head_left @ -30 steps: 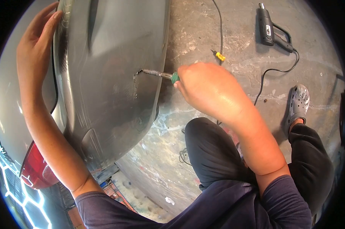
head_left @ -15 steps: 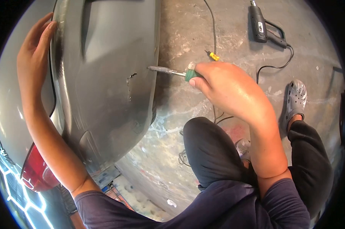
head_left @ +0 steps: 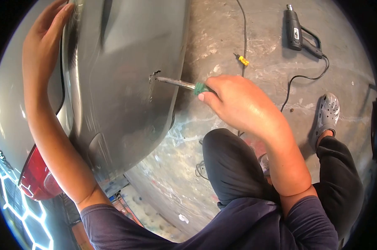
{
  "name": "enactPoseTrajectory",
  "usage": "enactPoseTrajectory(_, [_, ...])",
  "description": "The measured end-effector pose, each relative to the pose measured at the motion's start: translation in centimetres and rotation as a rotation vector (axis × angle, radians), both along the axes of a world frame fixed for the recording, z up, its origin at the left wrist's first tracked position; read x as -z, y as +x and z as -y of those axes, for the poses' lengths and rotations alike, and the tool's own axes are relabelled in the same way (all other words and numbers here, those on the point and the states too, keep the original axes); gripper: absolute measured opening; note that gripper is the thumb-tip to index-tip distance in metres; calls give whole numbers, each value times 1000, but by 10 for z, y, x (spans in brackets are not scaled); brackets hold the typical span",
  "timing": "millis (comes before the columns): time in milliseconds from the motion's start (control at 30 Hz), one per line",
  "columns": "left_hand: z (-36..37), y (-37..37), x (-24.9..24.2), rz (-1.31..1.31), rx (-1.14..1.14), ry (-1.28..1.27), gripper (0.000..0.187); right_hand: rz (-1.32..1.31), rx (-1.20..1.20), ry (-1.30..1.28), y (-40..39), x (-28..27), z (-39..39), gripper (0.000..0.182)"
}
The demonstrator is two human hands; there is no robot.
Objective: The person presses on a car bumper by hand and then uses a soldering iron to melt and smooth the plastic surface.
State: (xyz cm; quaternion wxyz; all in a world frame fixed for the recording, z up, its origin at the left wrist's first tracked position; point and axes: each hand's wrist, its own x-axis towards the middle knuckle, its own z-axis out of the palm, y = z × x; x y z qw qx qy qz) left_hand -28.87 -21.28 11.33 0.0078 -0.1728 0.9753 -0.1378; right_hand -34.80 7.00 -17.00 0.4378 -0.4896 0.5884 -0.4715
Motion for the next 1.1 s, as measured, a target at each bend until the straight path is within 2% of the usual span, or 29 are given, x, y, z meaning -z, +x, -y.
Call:
enactPoseTrajectory(100, [-2,-5,2,-28,30,31,39,2,4,6,0,-2,1,35])
enactPoseTrajectory(133, [-18,-5,11,-60,-8,-37,37,1,6,-1,1,-1,2,35])
enactPoseTrajectory(167, [-70,-19,36,-92,-47,-105,36,-1,8,-8,2,-1,2,36])
enactPoseTrajectory(233, [-101,-27,45,-137,-109,-135,35,18,2,6,1,-4,3,36])
enactPoseTrajectory(333, [-100,-27,43,-169,-142,-91,36,29,-18,24,0,-8,5,37])
enactPoseTrajectory(433, [-88,-21,45,-172,-86,-112,35,34,-20,25,2,-8,7,37])
enactPoseTrajectory(567, [-90,-18,37,-145,-37,-10,35,35,-23,25,2,-9,8,38])
enactPoseTrajectory(733, [-93,-25,40,-156,-143,-59,36,18,-35,25,1,-10,8,40])
enactPoseTrajectory(1100, [-104,-29,42,-146,-163,-89,36,16,-39,89,-5,-15,6,40])
